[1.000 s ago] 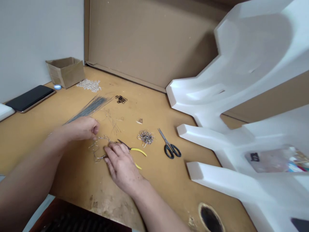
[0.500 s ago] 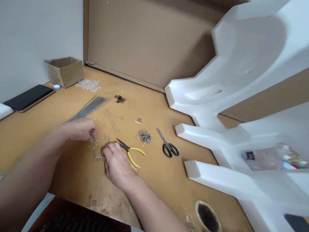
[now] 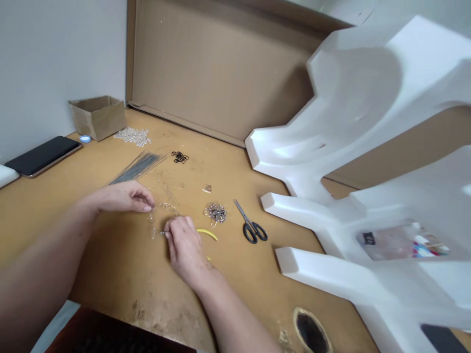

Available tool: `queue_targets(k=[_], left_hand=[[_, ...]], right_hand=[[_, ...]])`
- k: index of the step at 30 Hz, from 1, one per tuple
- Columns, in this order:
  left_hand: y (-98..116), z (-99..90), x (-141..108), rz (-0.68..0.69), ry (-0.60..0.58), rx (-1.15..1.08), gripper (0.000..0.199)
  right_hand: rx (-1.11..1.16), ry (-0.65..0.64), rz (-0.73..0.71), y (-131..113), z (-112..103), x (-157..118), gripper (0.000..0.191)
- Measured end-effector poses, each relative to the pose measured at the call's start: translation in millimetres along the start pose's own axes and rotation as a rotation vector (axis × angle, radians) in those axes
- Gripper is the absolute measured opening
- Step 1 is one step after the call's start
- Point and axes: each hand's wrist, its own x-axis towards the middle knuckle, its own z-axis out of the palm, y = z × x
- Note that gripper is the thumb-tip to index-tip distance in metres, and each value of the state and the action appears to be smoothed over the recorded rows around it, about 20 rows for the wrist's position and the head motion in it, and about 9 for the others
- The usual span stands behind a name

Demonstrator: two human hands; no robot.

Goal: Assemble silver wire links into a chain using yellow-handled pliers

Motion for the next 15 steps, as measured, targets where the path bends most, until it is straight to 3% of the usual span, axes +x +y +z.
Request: queue_targets(k=[6,15], left_hand=[[-1.0,8.4,7.4,0.037,-0.069,-0.500,0.024],[2.2,15.2,8.3,0.080,-0.053,-0.740,0.033]], right_hand=[[0.005,0.067,0.006,-0.9,-5.7,1.1,0.011],[-0.009,0.124,-0.006,-2.0,-8.3,-0.3,0.011]])
